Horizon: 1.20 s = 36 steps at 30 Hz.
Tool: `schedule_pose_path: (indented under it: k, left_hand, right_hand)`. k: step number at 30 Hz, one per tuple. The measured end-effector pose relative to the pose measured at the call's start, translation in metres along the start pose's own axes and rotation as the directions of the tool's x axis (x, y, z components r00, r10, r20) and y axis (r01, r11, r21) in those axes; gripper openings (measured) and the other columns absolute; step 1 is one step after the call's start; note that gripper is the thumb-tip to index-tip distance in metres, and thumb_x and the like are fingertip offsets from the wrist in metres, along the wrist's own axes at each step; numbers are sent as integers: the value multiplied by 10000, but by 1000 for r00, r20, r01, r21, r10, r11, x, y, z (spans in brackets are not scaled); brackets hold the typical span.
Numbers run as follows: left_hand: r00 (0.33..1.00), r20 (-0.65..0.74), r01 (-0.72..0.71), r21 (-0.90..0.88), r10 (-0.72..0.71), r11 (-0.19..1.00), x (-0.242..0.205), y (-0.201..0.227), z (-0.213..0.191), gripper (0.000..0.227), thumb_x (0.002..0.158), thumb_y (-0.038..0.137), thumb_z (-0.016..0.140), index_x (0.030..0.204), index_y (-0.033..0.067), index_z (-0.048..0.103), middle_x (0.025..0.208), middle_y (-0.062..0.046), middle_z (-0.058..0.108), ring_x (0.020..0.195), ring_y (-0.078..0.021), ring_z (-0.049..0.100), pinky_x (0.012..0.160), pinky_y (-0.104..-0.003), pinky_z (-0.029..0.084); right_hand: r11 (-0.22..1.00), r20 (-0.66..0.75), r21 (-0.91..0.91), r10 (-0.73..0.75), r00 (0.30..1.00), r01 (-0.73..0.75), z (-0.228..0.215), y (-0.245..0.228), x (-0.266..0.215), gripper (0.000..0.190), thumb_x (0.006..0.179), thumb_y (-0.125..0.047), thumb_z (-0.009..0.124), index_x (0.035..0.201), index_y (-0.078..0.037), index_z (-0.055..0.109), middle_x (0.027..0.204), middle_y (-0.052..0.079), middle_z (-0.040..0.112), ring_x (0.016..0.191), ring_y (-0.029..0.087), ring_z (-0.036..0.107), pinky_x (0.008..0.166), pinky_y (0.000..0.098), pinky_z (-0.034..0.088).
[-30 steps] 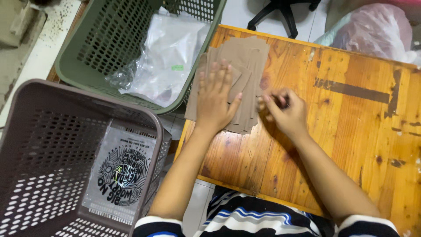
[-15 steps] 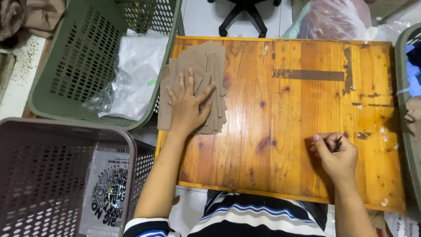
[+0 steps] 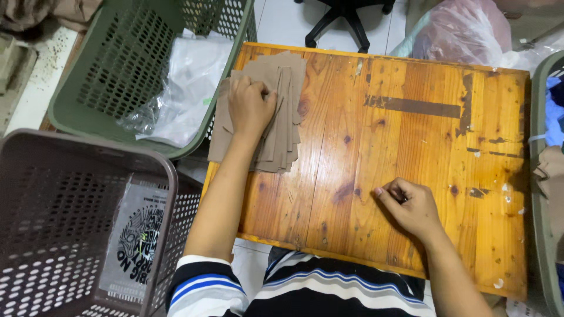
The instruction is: The person uses scissors to trim the edges of a stack of brown fabric pieces on a wooden table. They repeatedly pick up a piece, cut along the edges, and place it back on the pile.
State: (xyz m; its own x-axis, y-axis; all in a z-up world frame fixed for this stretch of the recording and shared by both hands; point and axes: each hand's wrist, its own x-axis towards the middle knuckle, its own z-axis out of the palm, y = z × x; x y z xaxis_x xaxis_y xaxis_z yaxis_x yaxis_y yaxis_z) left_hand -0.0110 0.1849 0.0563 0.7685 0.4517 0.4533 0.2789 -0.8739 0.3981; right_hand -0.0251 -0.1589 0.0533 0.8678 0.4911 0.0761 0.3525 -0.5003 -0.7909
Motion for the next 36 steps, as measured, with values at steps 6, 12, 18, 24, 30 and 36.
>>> schedule_pose_path:
  k: [6,12,18,24,30,36]
  left_hand:
    - [998,66,19,-80,-13,997,2,0,10,98,670,165,686,647,88,629,634,-69,475,658,-264,510,593,-386,404]
    - [995,-61,-99,-471,80,876,-7,29,-11,93,750,221,687,723,140,651,699,-38,512,706,-223,517,661,-304,416]
    - [808,-29,-588,-84,588,804,-42,51,24,107,572,123,727,589,144,623,557,-43,531,547,-192,499,517,-296,412]
    - [732,-118,-663,-352,671,661,-64,63,6,121,804,180,589,715,103,618,624,-28,578,639,-182,552,571,-270,446]
    - [933,-288,-321,-407,214,855,-38,24,-36,136,824,25,508,911,40,612,839,-100,632,800,-298,578,729,-378,439]
    - [963,-62,-267,-360,263,894,-34,7,-19,259,862,52,456,1097,56,565,1073,-125,583,1017,-289,528,877,-401,376]
  right_hand:
    - [987,-41,158,51,998,-44,-4,10,-1,375,746,-101,637,509,-101,347,548,52,606,443,103,385,418,224,281]
    - [984,-8,167,58,998,-56,-3,13,3,392,749,-112,636,511,-111,324,560,41,619,432,101,389,413,223,278]
    - [973,16,219,70,997,-72,-2,20,4,392,775,-111,617,518,-121,323,556,48,617,469,86,414,437,201,289]
    - [969,55,209,120,991,-129,-4,-1,11,399,777,-121,604,521,-130,298,524,41,612,433,87,453,452,206,333]
    - [989,45,111,93,995,-97,7,-24,43,341,749,-133,673,577,-71,385,604,97,611,470,142,444,474,264,342]
    - [942,7,315,-125,992,116,70,-84,106,220,677,-114,739,842,-47,610,569,9,394,551,114,395,523,231,341]
